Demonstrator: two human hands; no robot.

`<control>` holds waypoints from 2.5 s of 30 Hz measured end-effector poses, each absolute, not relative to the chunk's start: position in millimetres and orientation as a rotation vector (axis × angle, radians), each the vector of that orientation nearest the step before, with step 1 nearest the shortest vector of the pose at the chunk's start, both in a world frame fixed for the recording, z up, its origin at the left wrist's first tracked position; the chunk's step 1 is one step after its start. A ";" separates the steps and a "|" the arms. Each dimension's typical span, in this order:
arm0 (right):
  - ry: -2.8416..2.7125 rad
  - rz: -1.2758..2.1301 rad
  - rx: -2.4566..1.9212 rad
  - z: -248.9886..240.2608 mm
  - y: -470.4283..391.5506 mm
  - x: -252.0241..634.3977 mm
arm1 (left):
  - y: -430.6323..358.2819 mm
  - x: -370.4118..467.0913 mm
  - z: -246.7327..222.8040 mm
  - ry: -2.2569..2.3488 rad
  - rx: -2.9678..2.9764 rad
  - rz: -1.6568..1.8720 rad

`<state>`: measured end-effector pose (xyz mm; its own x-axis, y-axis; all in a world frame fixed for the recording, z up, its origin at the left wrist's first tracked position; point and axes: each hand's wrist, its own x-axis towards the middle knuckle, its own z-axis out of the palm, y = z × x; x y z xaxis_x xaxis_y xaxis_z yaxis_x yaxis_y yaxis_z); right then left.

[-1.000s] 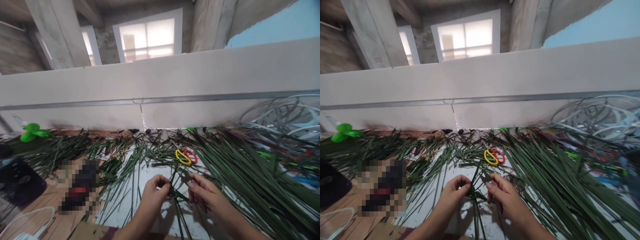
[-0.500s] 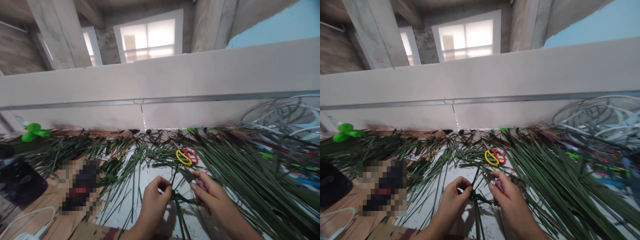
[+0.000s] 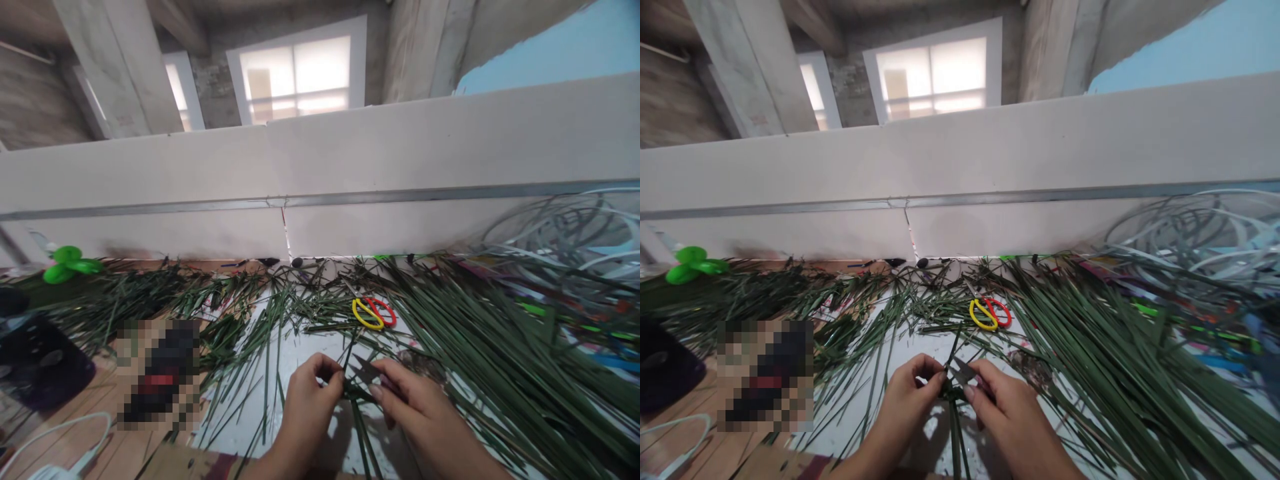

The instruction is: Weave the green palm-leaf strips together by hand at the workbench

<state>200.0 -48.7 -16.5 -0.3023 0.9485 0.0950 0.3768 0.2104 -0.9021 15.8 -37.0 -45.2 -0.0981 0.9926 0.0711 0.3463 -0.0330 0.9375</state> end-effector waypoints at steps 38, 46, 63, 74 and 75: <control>-1.800 1.109 -1.275 -41.3 -44.3 194.8 | -46.4 17.6 -36.0 1.675 1.628 1.110; -1.807 1.120 -1.269 -36.2 -45.8 194.3 | -45.1 17.5 -36.6 1.684 1.627 1.111; -1.776 1.083 -1.296 -36.3 -47.4 192.4 | -51.3 15.4 -31.8 1.723 1.952 1.090; -1.804 1.090 -1.273 -39.0 -48.6 190.3 | -53.0 17.5 -38.4 1.782 2.068 1.104; -1.805 1.092 -1.274 -39.1 -48.1 190.1 | -53.4 18.4 -38.8 1.778 2.084 1.097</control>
